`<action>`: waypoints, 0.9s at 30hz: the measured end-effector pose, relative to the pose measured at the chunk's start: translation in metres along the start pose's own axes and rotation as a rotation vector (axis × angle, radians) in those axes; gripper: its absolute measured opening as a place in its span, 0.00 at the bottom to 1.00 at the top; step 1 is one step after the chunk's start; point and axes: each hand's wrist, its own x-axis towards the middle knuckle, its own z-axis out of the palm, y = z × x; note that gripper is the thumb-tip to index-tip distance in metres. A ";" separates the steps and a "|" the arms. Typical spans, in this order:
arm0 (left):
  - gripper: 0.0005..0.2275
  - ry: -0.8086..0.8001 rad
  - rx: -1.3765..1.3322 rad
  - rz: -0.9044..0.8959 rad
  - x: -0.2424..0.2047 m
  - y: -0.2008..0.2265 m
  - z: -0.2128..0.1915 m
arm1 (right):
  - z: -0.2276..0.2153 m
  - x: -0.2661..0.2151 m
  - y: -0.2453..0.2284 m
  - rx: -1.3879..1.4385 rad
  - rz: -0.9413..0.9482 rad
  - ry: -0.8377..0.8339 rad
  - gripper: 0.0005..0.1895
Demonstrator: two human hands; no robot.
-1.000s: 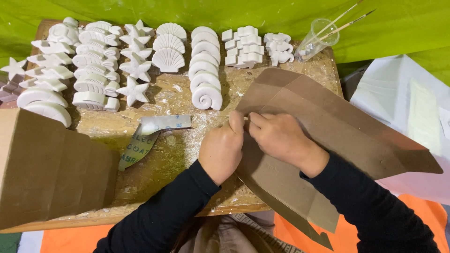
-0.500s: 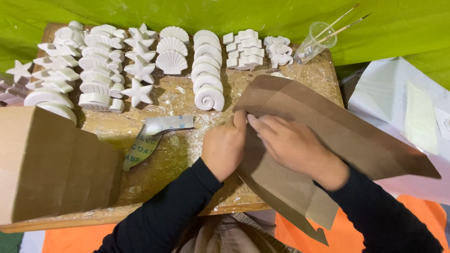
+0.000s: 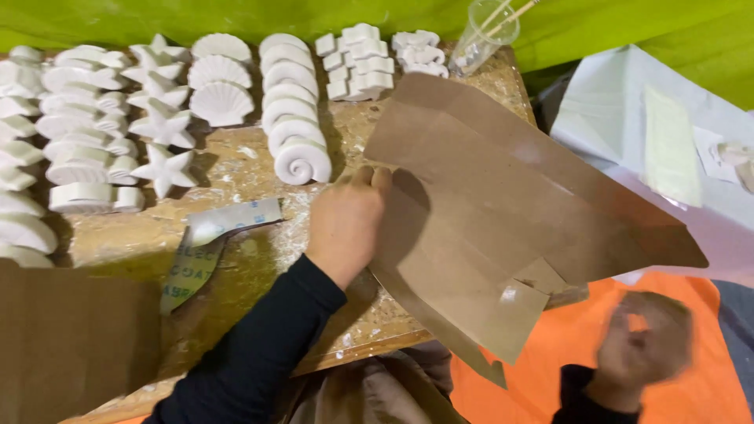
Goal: Folding a cardboard box and sanding a small white clay object with sandpaper.
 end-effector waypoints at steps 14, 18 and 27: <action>0.12 0.329 0.183 0.272 0.009 0.043 -0.045 | 0.014 0.051 -0.106 0.027 -0.274 -0.397 0.20; 0.29 -0.086 -0.273 0.568 -0.036 0.072 -0.066 | 0.014 0.100 -0.135 0.005 -0.489 -0.476 0.08; 0.06 -0.062 -0.206 0.710 -0.075 0.056 -0.049 | 0.042 0.139 -0.161 0.157 -0.610 -0.773 0.10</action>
